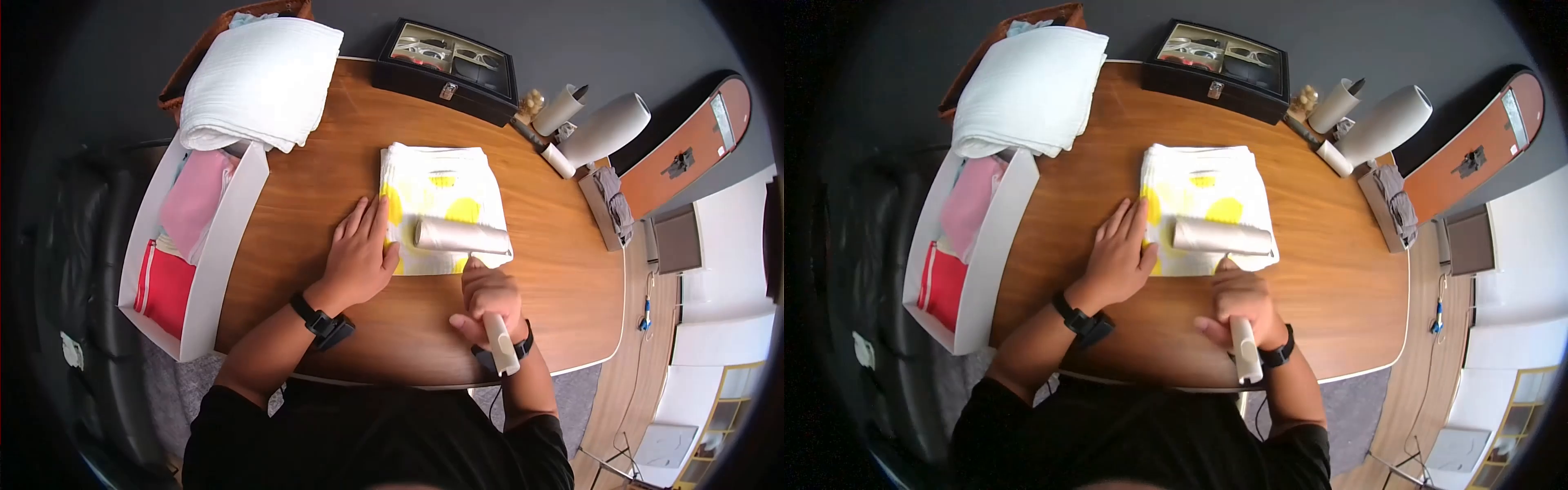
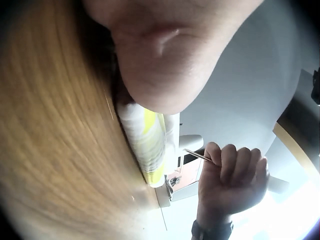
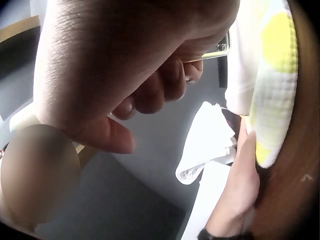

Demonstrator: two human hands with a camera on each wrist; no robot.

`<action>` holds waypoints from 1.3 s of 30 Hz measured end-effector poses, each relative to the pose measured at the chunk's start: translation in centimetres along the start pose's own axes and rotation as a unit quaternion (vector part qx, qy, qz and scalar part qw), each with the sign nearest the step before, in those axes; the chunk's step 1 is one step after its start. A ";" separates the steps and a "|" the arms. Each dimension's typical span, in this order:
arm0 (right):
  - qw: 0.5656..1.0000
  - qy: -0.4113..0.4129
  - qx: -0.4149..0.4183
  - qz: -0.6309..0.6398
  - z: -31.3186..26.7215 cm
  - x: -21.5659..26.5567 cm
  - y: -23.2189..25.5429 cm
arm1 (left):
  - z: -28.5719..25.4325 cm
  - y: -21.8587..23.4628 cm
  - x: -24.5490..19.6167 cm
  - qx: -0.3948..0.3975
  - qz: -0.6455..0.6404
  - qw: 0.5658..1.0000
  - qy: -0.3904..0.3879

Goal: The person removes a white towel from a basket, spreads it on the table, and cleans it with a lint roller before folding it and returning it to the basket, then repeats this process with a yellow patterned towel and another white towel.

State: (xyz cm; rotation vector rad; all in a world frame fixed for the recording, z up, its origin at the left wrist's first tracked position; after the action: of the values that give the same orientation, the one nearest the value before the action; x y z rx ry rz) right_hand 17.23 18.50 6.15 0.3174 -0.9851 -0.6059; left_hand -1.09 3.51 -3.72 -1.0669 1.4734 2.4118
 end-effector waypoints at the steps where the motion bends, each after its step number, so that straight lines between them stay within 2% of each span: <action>1: 1.000 0.000 -0.031 0.007 0.7 -0.2 0.1 | 0.0 -0.1 0.1 -0.001 0.002 1.000 0.000; 6: 0.997 -0.010 -0.079 -0.024 4.7 -7.3 1.7 | 0.1 -0.1 0.3 0.002 -0.011 1.000 0.001; 9: 0.993 -0.063 -0.101 -0.025 7.1 -11.5 2.7 | 0.0 -0.1 0.4 -0.002 -0.015 1.000 -0.002; 11: 0.993 -0.067 -0.088 -0.038 8.4 -12.8 3.4 | 0.1 0.1 0.2 -0.003 -0.018 1.000 0.003; 15: 0.992 -0.081 -0.095 -0.011 7.6 -11.6 3.3 | 0.1 0.2 0.2 -0.002 -0.016 1.000 -0.003; 16: 0.993 -0.059 -0.104 0.008 6.9 -10.5 3.1 | 0.1 0.2 0.3 -0.002 -0.017 1.000 -0.003; 20: 0.994 -0.054 -0.076 0.048 4.4 -5.5 2.9 | 0.0 -0.1 0.4 -0.003 -0.008 1.000 -0.002; 24: 0.993 0.024 -0.088 0.080 4.4 -0.6 3.7 | 0.1 0.1 0.3 0.005 -0.011 1.000 0.000; 26: 0.992 0.045 -0.041 0.108 4.8 1.5 3.6 | 0.1 0.1 0.4 0.014 -0.016 1.000 0.006; 28: 0.995 0.064 0.011 0.070 5.1 2.0 2.6 | 0.1 0.1 0.4 0.011 -0.030 0.999 0.012; 30: 0.999 0.014 0.012 0.051 4.8 0.1 1.5 | 0.0 0.1 0.5 0.018 -0.038 0.999 0.017; 32: 1.000 0.019 -0.010 0.015 5.0 -2.3 1.9 | 0.2 0.2 0.7 0.026 -0.042 0.999 0.023; 34: 0.998 0.002 -0.051 0.044 5.6 -4.7 2.0 | 0.2 0.5 0.4 0.034 -0.042 0.998 0.019; 39: 0.998 -0.007 -0.058 0.000 8.4 -8.8 2.3 | 0.3 1.0 -0.2 0.045 -0.045 0.998 0.016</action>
State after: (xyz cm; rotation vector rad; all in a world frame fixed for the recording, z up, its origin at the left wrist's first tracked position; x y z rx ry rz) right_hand 7.29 25.87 5.75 0.2111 -0.9585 -0.6626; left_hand -1.56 3.26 -2.77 -1.1323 1.4950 2.2564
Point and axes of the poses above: each hand's wrist, its own z-axis towards the middle knuckle, its own y-axis out of the back of the hand, x = y × z, the point moved 3 cm from there along z, towards the middle knuckle, and after that the axes turned 10 degrees about -z, right-handed, at the moved point
